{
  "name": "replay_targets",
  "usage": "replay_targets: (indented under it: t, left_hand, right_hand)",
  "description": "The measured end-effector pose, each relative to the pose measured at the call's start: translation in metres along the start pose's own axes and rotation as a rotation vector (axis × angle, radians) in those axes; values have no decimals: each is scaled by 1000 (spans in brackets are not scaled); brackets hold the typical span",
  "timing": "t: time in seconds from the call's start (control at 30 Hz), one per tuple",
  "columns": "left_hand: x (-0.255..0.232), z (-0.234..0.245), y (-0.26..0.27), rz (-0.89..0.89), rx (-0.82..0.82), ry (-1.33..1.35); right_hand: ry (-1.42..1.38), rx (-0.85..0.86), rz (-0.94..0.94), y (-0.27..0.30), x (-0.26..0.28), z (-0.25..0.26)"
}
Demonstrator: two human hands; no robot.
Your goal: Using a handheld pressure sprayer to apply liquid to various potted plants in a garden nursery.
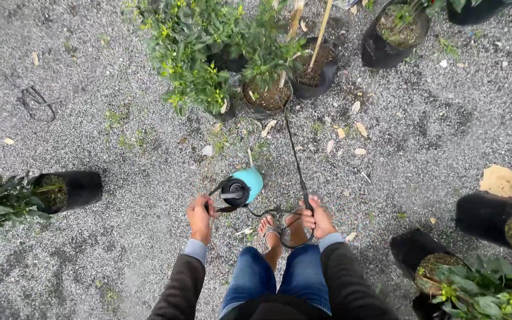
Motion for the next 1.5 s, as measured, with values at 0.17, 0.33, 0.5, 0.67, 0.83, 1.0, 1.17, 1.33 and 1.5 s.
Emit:
replay_targets:
  t: [0.17, 0.33, 0.5, 0.67, 0.83, 1.0, 1.17, 1.33, 1.5]
  left_hand:
    - [37, 27, -6, -42, 86, -53]
    - [66, 41, 2, -28, 169, -21]
    - [73, 41, 12, -4, 208, -21]
    - [86, 48, 15, -29, 215, -31]
    - [98, 53, 10, 0, 190, 25]
    - [101, 53, 17, -76, 203, -53]
    - [108, 56, 27, 22, 164, 6]
    - [114, 58, 24, 52, 152, 22]
    - [119, 63, 21, 37, 157, -7]
  right_hand:
    - [-184, 98, 5, -28, -46, -17]
    - [-297, 102, -19, -12, -94, 4]
    - [-367, 91, -5, -9, -106, 23]
    - [-2, -74, 110, 4, -87, 21]
    - [156, -258, 242, -13, -69, 15]
    - [1257, -354, 665, -34, -22, 5]
    - [1345, -510, 724, -38, -13, -3]
    - [1518, -382, 490, -15, -12, -11]
    - [1355, -648, 522, -33, -8, 32]
Point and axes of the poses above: each hand's wrist, its own y-axis away from the middle knuckle, its own z-axis out of the back of the hand, x = y × z, the point moved 4 cm from there along -y, towards the middle knuckle, and after that the axes turned 12 degrees about z, right-handed, at the moved point
